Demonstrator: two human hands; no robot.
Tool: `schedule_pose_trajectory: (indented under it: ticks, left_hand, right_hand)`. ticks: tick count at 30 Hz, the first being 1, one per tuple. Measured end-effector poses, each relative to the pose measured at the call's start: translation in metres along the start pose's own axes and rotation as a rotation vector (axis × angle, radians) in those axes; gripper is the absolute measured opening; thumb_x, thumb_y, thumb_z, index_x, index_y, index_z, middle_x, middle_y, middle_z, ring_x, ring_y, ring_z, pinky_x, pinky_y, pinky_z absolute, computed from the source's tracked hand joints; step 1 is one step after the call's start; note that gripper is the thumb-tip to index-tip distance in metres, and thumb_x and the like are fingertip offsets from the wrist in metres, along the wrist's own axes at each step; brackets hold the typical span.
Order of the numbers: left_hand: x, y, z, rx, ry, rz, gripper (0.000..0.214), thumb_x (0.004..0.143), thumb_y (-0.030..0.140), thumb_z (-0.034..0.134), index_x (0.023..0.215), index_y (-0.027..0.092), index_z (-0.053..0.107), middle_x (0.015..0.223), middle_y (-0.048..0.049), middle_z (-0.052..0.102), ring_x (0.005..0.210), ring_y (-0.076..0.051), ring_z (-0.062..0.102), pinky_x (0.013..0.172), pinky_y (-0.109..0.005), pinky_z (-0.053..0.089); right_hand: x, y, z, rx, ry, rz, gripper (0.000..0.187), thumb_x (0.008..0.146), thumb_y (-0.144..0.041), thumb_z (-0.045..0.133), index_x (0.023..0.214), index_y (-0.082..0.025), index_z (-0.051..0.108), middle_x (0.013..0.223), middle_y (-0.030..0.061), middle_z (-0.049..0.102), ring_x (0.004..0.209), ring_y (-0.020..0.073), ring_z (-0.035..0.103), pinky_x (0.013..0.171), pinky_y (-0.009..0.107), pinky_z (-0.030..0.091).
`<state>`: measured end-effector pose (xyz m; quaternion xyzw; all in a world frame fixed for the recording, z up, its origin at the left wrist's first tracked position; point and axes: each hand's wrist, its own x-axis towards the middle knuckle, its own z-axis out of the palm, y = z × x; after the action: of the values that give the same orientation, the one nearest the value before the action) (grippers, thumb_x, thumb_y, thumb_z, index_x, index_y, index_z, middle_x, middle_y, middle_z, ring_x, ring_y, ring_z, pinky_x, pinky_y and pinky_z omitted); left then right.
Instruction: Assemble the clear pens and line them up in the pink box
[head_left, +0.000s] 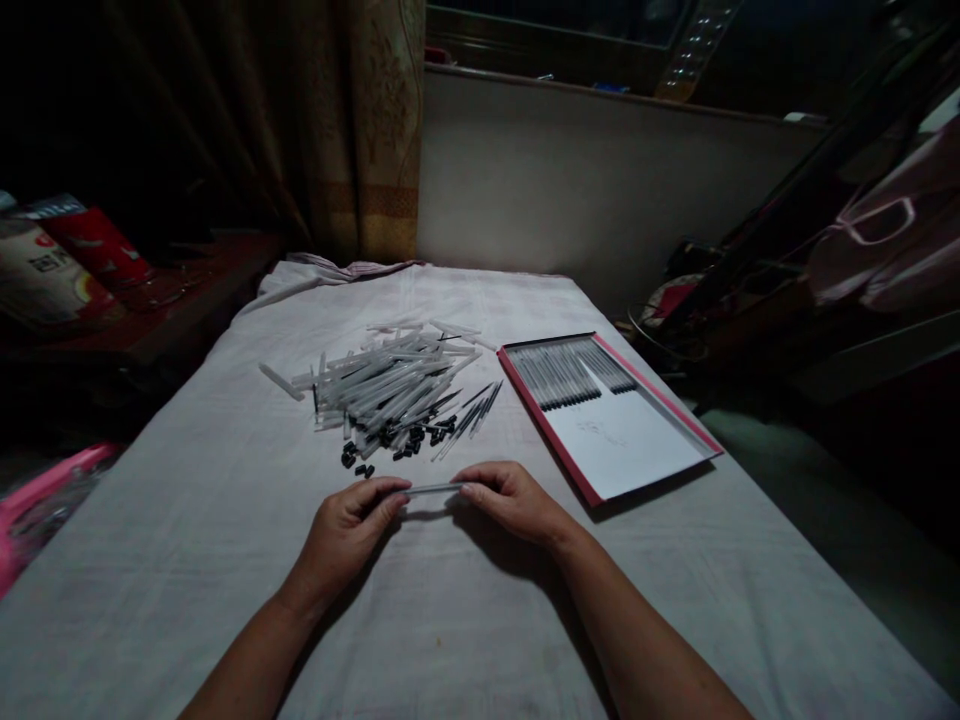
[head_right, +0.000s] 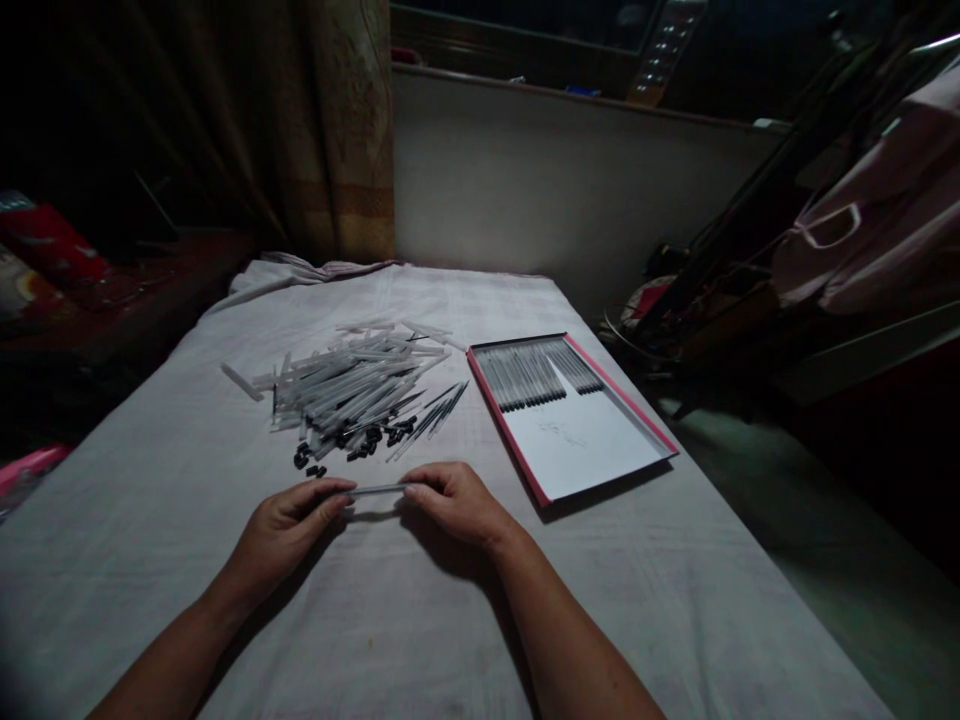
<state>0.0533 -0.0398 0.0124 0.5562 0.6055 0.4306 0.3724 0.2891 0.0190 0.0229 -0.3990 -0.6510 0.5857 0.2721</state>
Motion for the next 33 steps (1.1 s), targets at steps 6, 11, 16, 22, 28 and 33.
schedule_pose_trajectory:
  ticks: [6, 11, 16, 22, 28, 33]
  left_hand:
    - [0.002, -0.002, -0.001, -0.119, 0.007, -0.11, 0.034, 0.069, 0.05, 0.076, 0.084, 0.02, 0.081, 0.081, -0.0068, 0.077, 0.069, -0.02, 0.068, 0.061, -0.027, 0.056]
    - [0.002, 0.004, -0.003, -0.175, 0.02, -0.18, 0.039, 0.061, 0.054, 0.081, 0.08, 0.019, 0.081, 0.079, -0.0071, 0.076, 0.068, -0.019, 0.066, 0.058, -0.026, 0.055]
    - [0.002, 0.011, -0.001, -0.25, 0.016, -0.268, 0.046, 0.052, 0.056, 0.085, 0.079, 0.018, 0.081, 0.072, -0.0053, 0.074, 0.061, -0.016, 0.063, 0.056, -0.024, 0.053]
    - [0.002, 0.007, 0.0, -0.252, 0.003, -0.269, 0.044, 0.054, 0.054, 0.085, 0.079, 0.018, 0.081, 0.077, -0.0061, 0.075, 0.067, -0.018, 0.066, 0.062, -0.026, 0.055]
    - [0.003, 0.001, 0.002, -0.188, -0.042, -0.21, 0.041, 0.063, 0.053, 0.08, 0.084, 0.017, 0.08, 0.077, -0.0064, 0.075, 0.067, -0.019, 0.066, 0.063, -0.029, 0.055]
    - [0.006, 0.009, 0.004, -0.234, -0.041, -0.21, 0.049, 0.062, 0.056, 0.08, 0.091, 0.017, 0.077, 0.081, -0.0064, 0.075, 0.074, -0.02, 0.068, 0.066, -0.029, 0.055]
  right_hand:
    - [0.002, 0.0, 0.004, -0.069, -0.022, -0.048, 0.034, 0.084, -0.045, 0.061, 0.086, -0.014, 0.075, 0.073, 0.0041, 0.068, 0.069, 0.0163, 0.058, 0.066, 0.028, 0.045]
    - [0.002, 0.001, 0.007, -0.052, -0.043, -0.062, 0.034, 0.085, -0.043, 0.058, 0.086, -0.013, 0.073, 0.069, 0.0022, 0.063, 0.066, 0.0145, 0.055, 0.063, 0.026, 0.043]
    - [0.001, 0.002, 0.008, -0.036, -0.032, -0.071, 0.032, 0.084, -0.041, 0.058, 0.087, -0.013, 0.073, 0.07, 0.002, 0.064, 0.066, 0.0145, 0.056, 0.065, 0.026, 0.044]
    - [0.001, 0.004, 0.008, -0.061, -0.048, -0.098, 0.031, 0.086, -0.039, 0.056, 0.084, -0.013, 0.073, 0.068, 0.0013, 0.064, 0.065, 0.0141, 0.057, 0.063, 0.024, 0.044]
    - [0.002, 0.003, 0.007, -0.137, -0.041, -0.086, 0.029, 0.087, -0.035, 0.056, 0.085, -0.013, 0.074, 0.072, 0.0021, 0.067, 0.069, 0.0152, 0.06, 0.065, 0.024, 0.045]
    - [0.003, 0.001, 0.005, -0.161, 0.001, -0.085, 0.028, 0.088, -0.035, 0.057, 0.088, -0.014, 0.076, 0.077, 0.0032, 0.071, 0.074, 0.0171, 0.063, 0.07, 0.026, 0.048]
